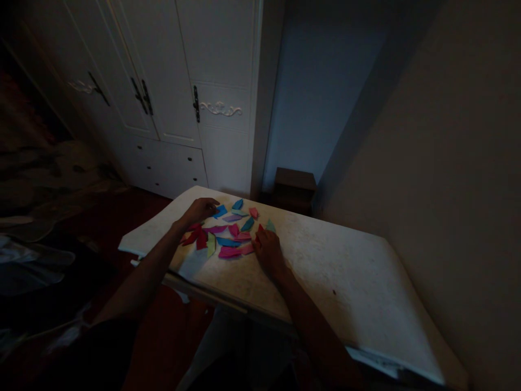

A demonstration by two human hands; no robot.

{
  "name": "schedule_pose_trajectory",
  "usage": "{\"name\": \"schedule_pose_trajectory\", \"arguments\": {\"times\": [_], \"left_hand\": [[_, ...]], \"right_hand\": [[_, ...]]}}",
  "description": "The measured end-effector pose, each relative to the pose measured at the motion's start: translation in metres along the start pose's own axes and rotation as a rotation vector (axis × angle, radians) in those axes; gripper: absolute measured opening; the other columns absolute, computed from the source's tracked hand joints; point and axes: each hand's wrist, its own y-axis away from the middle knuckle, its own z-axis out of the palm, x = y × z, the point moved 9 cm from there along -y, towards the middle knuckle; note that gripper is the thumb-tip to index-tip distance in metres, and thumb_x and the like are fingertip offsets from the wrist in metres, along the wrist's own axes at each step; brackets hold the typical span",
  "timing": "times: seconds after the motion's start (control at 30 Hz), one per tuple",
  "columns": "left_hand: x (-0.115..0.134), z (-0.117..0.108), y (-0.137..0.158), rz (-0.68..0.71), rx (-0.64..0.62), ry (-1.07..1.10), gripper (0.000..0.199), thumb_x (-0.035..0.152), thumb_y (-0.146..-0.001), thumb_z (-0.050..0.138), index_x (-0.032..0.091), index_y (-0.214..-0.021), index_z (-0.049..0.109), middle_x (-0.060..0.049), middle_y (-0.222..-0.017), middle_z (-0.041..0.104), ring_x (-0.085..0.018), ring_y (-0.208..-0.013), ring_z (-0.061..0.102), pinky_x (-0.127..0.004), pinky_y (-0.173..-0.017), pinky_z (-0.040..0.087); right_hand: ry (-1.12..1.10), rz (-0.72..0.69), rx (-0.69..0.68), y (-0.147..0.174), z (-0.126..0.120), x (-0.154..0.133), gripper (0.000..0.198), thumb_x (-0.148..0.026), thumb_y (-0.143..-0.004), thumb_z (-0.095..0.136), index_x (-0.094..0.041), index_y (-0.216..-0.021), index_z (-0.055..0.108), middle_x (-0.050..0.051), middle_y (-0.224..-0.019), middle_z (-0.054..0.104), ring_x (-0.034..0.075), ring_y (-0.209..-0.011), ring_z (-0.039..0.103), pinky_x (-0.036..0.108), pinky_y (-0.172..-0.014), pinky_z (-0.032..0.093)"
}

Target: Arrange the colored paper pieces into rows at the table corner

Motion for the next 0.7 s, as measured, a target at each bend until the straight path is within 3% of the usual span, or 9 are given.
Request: {"name": "schedule_pose_trajectory", "arguments": {"times": [0.3, 0.5, 0.7], "left_hand": [[0.048, 0.044, -0.016, 0.092, -0.004, 0.015, 0.033, 0.021, -0.082, 0.06, 0.018, -0.114, 0.068, -0.006, -0.109, 0.073, -0.019, -0.088, 0.069, -0.028, -0.085, 0.051], [0.037, 0.042, -0.007, 0.094, 0.01, -0.058, 0.037, 0.025, -0.088, 0.052, 0.014, -0.121, 0.063, -0.011, -0.118, 0.068, -0.019, -0.091, 0.068, -0.03, -0.088, 0.05], [0.031, 0.054, 0.009, 0.145, -0.087, -0.178, 0.035, 0.024, -0.086, 0.053, 0.026, -0.119, 0.064, -0.004, -0.114, 0.07, -0.02, -0.111, 0.061, -0.031, -0.096, 0.046]], "right_hand": [[-0.029, -0.014, -0.02, -0.001, 0.002, 0.001, 0.021, -0.024, -0.092, 0.049, -0.015, -0.104, 0.064, 0.012, -0.102, 0.065, 0.024, -0.097, 0.056, 0.037, -0.09, 0.045], [-0.033, -0.011, -0.02, 0.0, 0.002, 0.001, 0.023, -0.025, -0.092, 0.049, -0.016, -0.108, 0.063, 0.013, -0.107, 0.065, 0.024, -0.102, 0.056, 0.039, -0.093, 0.044], [-0.064, -0.044, -0.011, 0.004, 0.009, -0.004, 0.032, -0.029, -0.093, 0.049, -0.016, -0.119, 0.062, 0.015, -0.126, 0.06, 0.025, -0.121, 0.051, 0.044, -0.102, 0.04]]}}
